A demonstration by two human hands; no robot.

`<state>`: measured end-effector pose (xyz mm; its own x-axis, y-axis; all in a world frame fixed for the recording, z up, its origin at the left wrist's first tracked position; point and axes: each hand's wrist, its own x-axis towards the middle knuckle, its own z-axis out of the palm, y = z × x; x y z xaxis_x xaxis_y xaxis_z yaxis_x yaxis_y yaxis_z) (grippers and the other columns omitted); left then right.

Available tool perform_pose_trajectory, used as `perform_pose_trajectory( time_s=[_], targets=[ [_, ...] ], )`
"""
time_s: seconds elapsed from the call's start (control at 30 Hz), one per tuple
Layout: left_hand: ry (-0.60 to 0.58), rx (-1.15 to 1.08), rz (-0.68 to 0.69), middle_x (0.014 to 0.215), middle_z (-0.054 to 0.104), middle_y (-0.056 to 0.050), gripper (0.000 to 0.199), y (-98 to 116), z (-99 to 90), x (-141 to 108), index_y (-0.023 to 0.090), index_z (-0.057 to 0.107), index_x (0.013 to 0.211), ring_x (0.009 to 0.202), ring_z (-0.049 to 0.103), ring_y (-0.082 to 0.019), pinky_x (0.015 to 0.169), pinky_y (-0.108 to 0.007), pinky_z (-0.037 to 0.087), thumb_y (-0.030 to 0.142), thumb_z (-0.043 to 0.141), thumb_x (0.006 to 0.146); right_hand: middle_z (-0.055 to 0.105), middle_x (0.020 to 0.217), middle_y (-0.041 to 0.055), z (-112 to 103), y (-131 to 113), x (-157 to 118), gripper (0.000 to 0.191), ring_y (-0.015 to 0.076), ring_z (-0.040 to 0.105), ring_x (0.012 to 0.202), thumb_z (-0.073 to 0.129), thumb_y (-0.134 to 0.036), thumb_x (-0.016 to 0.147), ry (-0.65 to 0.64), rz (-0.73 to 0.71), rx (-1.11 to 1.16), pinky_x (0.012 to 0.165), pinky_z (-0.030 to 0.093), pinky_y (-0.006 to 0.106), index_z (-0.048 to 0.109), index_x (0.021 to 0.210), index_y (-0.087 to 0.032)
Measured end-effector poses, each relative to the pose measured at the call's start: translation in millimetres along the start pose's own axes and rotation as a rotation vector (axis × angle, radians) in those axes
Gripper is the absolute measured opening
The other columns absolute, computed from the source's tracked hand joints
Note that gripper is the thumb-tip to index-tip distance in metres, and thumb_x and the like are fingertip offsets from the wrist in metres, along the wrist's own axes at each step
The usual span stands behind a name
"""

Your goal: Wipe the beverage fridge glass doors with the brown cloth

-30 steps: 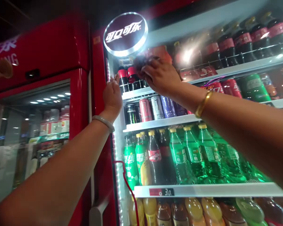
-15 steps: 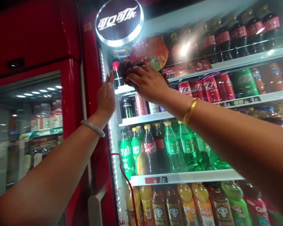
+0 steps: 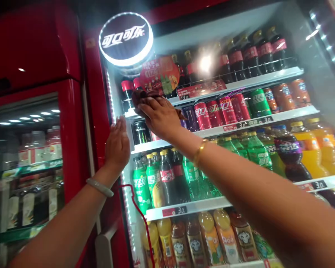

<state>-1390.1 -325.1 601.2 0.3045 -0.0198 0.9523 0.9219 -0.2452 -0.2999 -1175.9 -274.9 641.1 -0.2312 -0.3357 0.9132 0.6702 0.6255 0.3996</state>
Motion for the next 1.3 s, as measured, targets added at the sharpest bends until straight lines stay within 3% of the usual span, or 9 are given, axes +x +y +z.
perform_pose_trajectory(
  time_s=[0.07,0.2,0.37,0.57,0.7,0.83,0.93,1.07,1.3],
  targets=[
    [0.006,0.015,-0.025,0.171,0.033,-0.007,0.062,-1.8,1.9,1.0,0.017,0.03,0.165,0.16,0.028,-0.021,0.134,-0.046,0.022,0.023,0.026,0.103,0.059,0.15,0.0085,18.4,-26.1,6.8,0.04,0.0316,0.048,0.135,0.051,-0.024,0.1,0.062,0.153,-0.027,0.122,0.032,0.055,0.064,0.138,-0.023],
    [0.02,0.068,-0.063,0.169,0.037,-0.014,0.063,-5.0,0.9,-4.7,0.01,0.035,0.161,0.159,0.032,-0.023,0.135,-0.049,0.02,0.021,0.03,0.1,0.056,0.153,0.0062,30.3,-61.5,-17.7,0.042,0.0291,0.048,0.136,0.048,-0.025,0.102,-0.01,-0.1,-0.02,0.125,0.03,0.051,0.06,0.142,-0.022],
    [-0.125,0.168,0.017,0.172,0.029,-0.015,0.066,9.5,-5.3,-20.1,0.009,0.026,0.164,0.162,0.02,-0.025,0.134,-0.052,0.017,0.023,0.032,0.1,0.057,0.154,-0.001,-21.8,5.6,-50.9,0.042,0.0257,0.049,0.136,0.051,-0.027,0.1,-0.112,-0.348,0.019,0.121,0.038,0.047,0.06,0.141,-0.03],
    [-0.171,0.193,-0.075,0.174,0.02,-0.012,0.068,33.4,1.0,-14.4,0.014,0.024,0.166,0.164,0.012,-0.023,0.135,-0.053,0.009,0.024,0.034,0.1,0.056,0.153,0.0105,-12.2,13.0,-24.6,0.048,0.0341,0.046,0.139,0.058,-0.019,0.091,0.049,0.061,0.015,0.122,0.034,0.059,0.062,0.14,-0.023],
    [-0.144,0.192,-0.156,0.174,0.02,-0.015,0.066,53.9,11.8,-13.7,0.011,0.029,0.164,0.164,0.012,-0.026,0.134,-0.055,0.001,0.025,0.037,0.1,0.058,0.152,0.0047,-13.9,-8.0,-52.0,0.04,0.0289,0.048,0.138,0.053,-0.021,0.097,-0.067,-0.221,0.122,0.123,0.035,0.055,0.065,0.134,-0.027],
    [-0.176,0.17,-0.097,0.174,0.022,-0.015,0.066,75.1,16.3,-10.0,0.011,0.028,0.164,0.163,0.014,-0.028,0.134,-0.056,0.006,0.024,0.036,0.1,0.056,0.155,0.0005,-62.8,53.8,-87.7,0.044,0.0277,0.049,0.139,0.057,-0.024,0.094,-0.196,-0.372,0.073,0.12,0.04,0.053,0.061,0.138,-0.031],
    [-0.205,0.14,-0.049,0.174,0.023,-0.011,0.066,102.2,28.6,9.4,0.016,0.028,0.165,0.163,0.015,-0.028,0.134,-0.057,0.006,0.022,0.038,0.099,0.056,0.153,0.0048,-84.4,98.2,-81.7,0.046,0.0303,0.049,0.14,0.058,-0.021,0.091,-0.126,-0.163,-0.006,0.12,0.039,0.056,0.063,0.137,-0.03],
    [-0.169,0.076,-0.028,0.173,0.027,-0.009,0.063,152.4,62.8,42.3,0.016,0.033,0.163,0.164,0.014,-0.026,0.135,-0.057,0.003,0.02,0.039,0.1,0.059,0.149,0.0113,-70.8,91.9,-67.2,0.043,0.0329,0.051,0.137,0.058,-0.023,0.093,0.067,0.136,-0.067,0.12,0.037,0.06,0.065,0.135,-0.025],
    [-0.076,0.007,-0.021,0.174,0.026,-0.012,0.066,177.4,87.2,46.5,0.015,0.032,0.163,0.163,0.017,-0.029,0.135,-0.056,0.004,0.023,0.045,0.099,0.057,0.153,0.0035,-115.7,137.9,-120.6,0.046,0.0259,0.05,0.141,0.054,-0.02,0.094,-0.172,-0.237,-0.006,0.121,0.041,0.054,0.061,0.139,-0.031]
  ],
)
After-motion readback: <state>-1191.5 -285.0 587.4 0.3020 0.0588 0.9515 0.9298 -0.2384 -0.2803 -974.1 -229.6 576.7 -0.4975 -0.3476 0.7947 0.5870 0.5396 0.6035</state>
